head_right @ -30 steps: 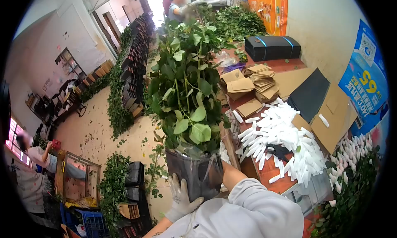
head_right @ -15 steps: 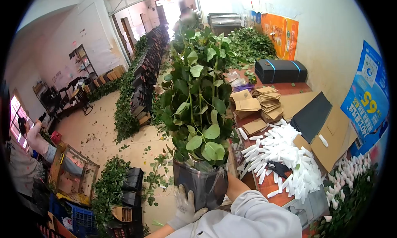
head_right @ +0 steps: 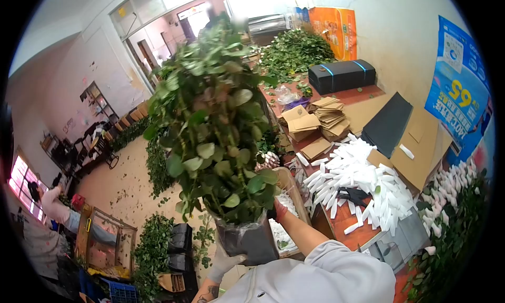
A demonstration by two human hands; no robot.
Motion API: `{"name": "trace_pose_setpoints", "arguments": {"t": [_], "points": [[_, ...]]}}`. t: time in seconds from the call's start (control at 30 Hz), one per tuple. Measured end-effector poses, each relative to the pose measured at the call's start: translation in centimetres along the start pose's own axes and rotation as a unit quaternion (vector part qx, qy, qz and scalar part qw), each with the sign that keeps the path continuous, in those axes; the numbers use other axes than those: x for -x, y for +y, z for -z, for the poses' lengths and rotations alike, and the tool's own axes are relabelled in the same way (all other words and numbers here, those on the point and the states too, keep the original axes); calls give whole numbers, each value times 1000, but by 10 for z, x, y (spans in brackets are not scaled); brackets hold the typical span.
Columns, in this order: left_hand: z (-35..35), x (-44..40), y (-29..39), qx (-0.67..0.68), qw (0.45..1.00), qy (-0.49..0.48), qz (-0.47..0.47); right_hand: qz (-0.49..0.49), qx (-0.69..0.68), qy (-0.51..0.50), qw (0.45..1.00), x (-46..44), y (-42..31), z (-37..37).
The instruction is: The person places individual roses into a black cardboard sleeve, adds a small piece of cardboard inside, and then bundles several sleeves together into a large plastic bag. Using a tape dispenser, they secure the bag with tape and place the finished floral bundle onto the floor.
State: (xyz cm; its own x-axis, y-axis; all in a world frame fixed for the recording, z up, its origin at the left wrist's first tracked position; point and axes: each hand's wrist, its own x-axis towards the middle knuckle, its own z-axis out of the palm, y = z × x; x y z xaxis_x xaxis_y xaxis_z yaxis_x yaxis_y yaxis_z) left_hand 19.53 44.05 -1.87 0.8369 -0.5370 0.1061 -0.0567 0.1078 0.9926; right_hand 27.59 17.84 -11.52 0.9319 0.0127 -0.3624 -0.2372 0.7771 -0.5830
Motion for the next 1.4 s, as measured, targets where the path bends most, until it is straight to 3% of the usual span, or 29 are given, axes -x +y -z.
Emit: {"name": "trace_pose_setpoints", "arguments": {"t": [0.03, 0.2, 0.3, 0.4, 0.47, 0.7, 0.77, 0.83, 0.9, 0.97, 1.1, 1.17, 1.4], "points": [[3, -2, -4, -62, 998, -3, -23, -1, 0, -3, 1000, 1, 2, 0], [-7, 4, -8, -120, 992, 33, 33, -12, 5, -11, 1000, 3, 2, 5], [-26, 9, -1, -84, 996, 40, -2, -23, 12, -17, 1000, 2, 1, 11], [-37, 12, -4, 28, 997, 60, 30, -33, 22, -27, 999, 0, -2, 14], [-34, 16, -28, -26, 997, 65, -20, -42, 29, -35, 998, -3, -4, 15], [-57, 30, -6, -91, 985, 140, 32, -65, 45, -85, 993, -18, -4, -2], [-56, 34, -4, -162, 970, 179, -10, -67, 47, -100, 992, -26, -5, -13], [-45, 40, -8, -48, 979, 199, 2, -63, 53, -112, 990, -33, -5, -26], [-39, 40, 22, -189, 956, 215, -66, -68, 65, -127, 987, -38, -4, -40], [-31, 47, 46, -230, 946, 227, -24, -71, 75, -141, 985, -43, -3, -53], [-17, 62, 55, -149, 949, 276, 31, -98, 101, -155, 978, -48, 24, -76], [3, 70, 40, -214, 939, 269, 29, -112, 114, -156, 975, -49, 42, -86], [91, 116, 29, -203, 940, 260, 93, -159, 152, -160, 962, -70, 133, -155]]}}
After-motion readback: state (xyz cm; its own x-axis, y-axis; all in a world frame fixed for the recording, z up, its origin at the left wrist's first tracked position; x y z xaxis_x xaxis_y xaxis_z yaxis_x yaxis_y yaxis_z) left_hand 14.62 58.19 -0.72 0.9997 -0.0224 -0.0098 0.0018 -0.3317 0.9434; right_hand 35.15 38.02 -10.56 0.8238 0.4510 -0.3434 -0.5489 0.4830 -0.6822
